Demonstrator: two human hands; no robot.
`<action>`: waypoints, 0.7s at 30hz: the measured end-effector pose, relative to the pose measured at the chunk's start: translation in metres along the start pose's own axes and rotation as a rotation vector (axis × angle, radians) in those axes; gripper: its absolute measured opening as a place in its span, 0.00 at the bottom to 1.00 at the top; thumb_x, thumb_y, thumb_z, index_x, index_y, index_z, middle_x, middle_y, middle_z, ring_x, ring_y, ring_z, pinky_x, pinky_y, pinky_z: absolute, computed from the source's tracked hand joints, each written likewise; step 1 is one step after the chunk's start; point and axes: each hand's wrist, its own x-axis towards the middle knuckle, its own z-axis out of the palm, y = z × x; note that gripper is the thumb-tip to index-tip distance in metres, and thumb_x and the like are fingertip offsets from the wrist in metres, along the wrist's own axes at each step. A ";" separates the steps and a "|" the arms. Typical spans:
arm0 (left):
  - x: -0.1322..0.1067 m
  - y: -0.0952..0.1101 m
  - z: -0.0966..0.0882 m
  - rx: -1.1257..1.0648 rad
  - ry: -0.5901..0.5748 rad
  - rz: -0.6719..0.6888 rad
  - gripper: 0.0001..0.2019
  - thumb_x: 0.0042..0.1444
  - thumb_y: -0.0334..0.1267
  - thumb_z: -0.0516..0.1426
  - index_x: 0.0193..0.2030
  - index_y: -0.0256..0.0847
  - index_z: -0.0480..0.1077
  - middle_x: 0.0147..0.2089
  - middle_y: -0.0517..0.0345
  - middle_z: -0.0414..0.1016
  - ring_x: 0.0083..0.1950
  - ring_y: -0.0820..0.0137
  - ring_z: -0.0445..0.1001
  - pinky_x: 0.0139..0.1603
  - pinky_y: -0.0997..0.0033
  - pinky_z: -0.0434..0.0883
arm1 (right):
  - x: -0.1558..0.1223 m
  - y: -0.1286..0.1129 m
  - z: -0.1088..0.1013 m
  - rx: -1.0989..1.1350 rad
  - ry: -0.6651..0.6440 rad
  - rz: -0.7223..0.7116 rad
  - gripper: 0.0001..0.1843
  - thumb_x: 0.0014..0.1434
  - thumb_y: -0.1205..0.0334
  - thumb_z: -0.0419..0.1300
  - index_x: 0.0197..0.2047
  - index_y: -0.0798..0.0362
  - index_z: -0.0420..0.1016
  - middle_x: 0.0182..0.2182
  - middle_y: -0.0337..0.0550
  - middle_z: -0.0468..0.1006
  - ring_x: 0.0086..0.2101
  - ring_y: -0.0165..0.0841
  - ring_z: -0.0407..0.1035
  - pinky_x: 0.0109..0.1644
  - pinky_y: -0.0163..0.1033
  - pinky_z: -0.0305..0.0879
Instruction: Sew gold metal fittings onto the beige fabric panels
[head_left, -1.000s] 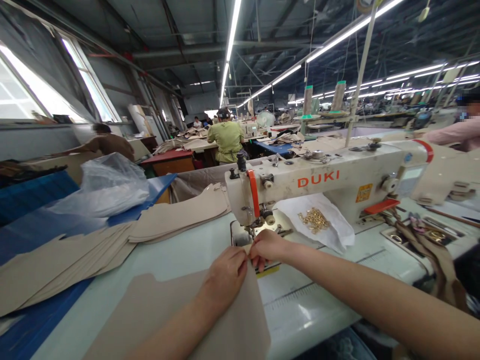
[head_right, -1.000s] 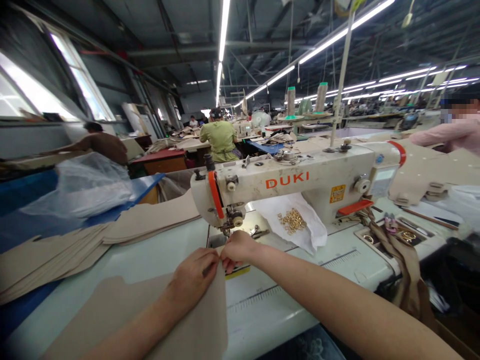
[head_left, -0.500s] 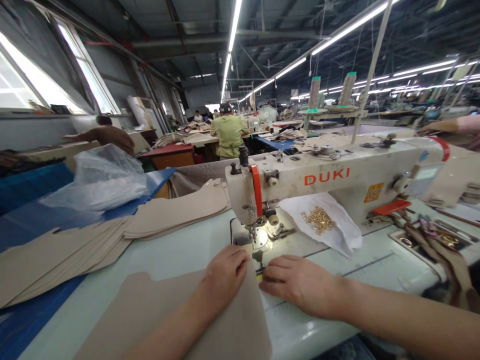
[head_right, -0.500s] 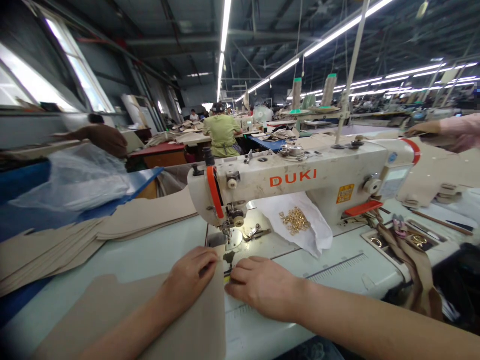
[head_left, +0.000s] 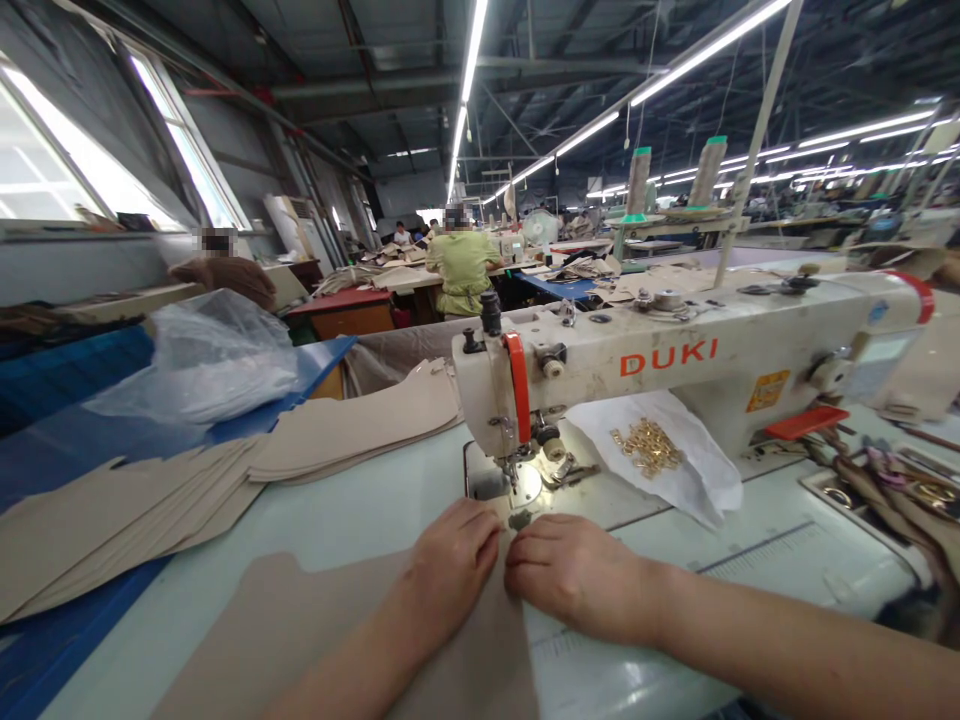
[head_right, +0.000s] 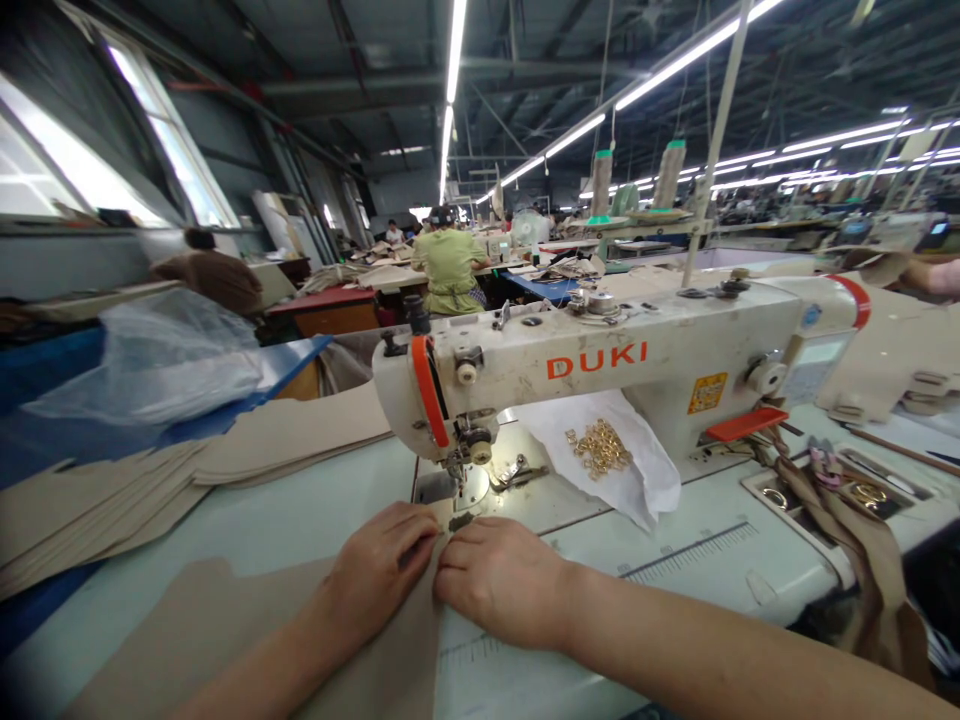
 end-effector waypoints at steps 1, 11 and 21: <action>-0.001 0.000 0.001 -0.002 0.006 0.003 0.10 0.58 0.28 0.49 0.28 0.41 0.66 0.29 0.57 0.72 0.34 0.68 0.71 0.35 0.70 0.71 | 0.000 0.000 0.001 0.015 0.005 0.007 0.09 0.64 0.66 0.50 0.34 0.56 0.70 0.33 0.43 0.75 0.37 0.33 0.66 0.44 0.38 0.63; -0.004 -0.001 0.004 -0.014 0.015 0.012 0.10 0.60 0.28 0.48 0.31 0.40 0.67 0.31 0.57 0.73 0.35 0.68 0.71 0.37 0.69 0.71 | 0.001 0.000 0.001 0.091 0.054 0.041 0.11 0.63 0.67 0.50 0.34 0.56 0.71 0.31 0.44 0.75 0.34 0.33 0.67 0.43 0.38 0.64; -0.002 0.000 0.004 -0.004 0.031 0.029 0.11 0.61 0.29 0.47 0.31 0.40 0.67 0.31 0.56 0.72 0.35 0.68 0.71 0.37 0.68 0.72 | 0.000 -0.001 0.000 0.106 0.066 0.054 0.10 0.63 0.67 0.50 0.35 0.56 0.72 0.31 0.44 0.75 0.34 0.34 0.67 0.42 0.38 0.63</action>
